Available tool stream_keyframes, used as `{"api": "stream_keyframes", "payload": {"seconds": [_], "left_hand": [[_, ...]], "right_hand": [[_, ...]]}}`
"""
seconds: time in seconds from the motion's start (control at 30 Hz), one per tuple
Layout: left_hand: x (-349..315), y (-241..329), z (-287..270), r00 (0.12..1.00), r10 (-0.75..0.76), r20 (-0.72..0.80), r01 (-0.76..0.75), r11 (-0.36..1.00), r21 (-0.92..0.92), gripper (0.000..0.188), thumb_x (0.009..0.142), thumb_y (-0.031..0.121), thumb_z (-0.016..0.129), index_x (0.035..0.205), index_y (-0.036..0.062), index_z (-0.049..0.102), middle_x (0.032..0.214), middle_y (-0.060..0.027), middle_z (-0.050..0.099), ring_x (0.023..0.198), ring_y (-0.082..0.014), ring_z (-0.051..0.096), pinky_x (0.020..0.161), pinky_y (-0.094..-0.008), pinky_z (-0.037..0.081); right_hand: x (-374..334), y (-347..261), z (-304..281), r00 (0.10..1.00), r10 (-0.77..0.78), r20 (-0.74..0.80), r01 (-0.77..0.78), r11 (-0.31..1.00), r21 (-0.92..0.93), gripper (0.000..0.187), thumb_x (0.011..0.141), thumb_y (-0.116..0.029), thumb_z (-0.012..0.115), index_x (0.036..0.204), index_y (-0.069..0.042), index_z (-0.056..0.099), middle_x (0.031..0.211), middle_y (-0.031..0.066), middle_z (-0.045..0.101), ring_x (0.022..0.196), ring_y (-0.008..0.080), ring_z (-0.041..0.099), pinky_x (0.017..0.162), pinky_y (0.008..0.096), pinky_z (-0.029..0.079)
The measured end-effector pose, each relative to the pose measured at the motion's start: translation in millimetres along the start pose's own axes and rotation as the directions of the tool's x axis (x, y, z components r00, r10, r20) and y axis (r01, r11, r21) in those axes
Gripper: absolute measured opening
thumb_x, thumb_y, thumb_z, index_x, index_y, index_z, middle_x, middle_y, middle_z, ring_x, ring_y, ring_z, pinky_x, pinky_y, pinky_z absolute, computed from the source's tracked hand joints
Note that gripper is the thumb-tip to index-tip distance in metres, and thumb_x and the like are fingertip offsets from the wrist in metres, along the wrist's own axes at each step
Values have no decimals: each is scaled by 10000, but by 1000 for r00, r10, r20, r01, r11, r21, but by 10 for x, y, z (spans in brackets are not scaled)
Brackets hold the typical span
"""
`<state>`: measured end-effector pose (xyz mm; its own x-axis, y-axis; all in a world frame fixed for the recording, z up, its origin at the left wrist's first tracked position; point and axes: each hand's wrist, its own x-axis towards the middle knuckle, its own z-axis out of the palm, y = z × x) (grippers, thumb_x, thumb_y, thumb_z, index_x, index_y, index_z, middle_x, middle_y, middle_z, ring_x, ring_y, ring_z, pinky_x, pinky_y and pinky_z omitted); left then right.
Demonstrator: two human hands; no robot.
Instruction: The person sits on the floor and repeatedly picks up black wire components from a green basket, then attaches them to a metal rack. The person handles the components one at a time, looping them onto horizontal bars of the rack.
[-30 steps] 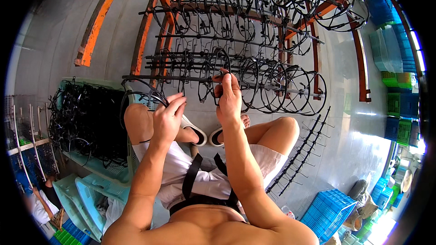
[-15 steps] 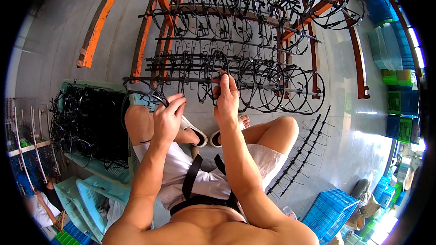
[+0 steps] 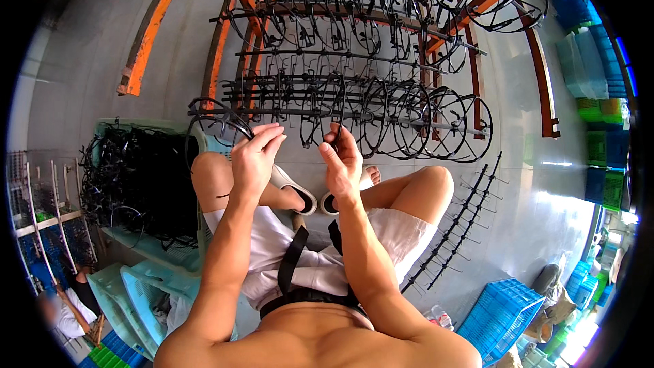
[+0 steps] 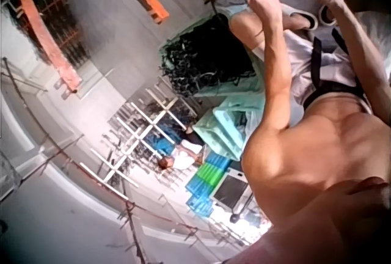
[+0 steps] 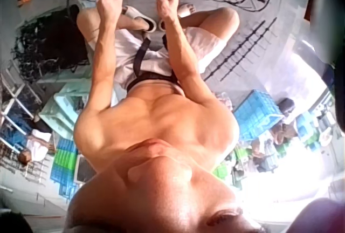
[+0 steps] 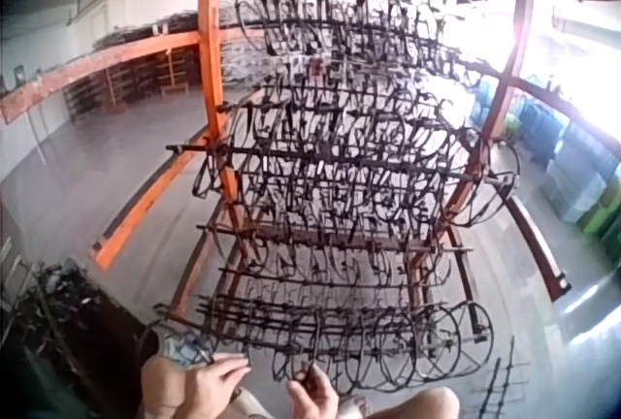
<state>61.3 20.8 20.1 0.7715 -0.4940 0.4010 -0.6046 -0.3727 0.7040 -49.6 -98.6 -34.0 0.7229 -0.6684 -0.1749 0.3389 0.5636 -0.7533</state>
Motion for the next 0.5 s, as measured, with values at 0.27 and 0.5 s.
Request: {"api": "stream_keyframes", "payload": {"seconds": [0.27,0.5], "left_hand": [[-43,-8,-13,1000,6,24,-7,999,33,162,723,5,724,880,20,687,907,-93,688,764,-238,668,661,-301,536],[-92,-10,-24,999,0,35,0,1000,19,167,725,-2,718,887,21,684,926,-98,686,776,-244,670,662,-300,538]], "right_hand": [[31,-155,189,984,48,-170,-67,993,-103,356,791,41,681,1132,29,580,910,18,586,837,86,546,765,224,486],[70,-220,154,983,74,-167,-92,991,-102,346,784,42,680,1113,26,577,951,25,591,852,87,547,786,218,469]]}}
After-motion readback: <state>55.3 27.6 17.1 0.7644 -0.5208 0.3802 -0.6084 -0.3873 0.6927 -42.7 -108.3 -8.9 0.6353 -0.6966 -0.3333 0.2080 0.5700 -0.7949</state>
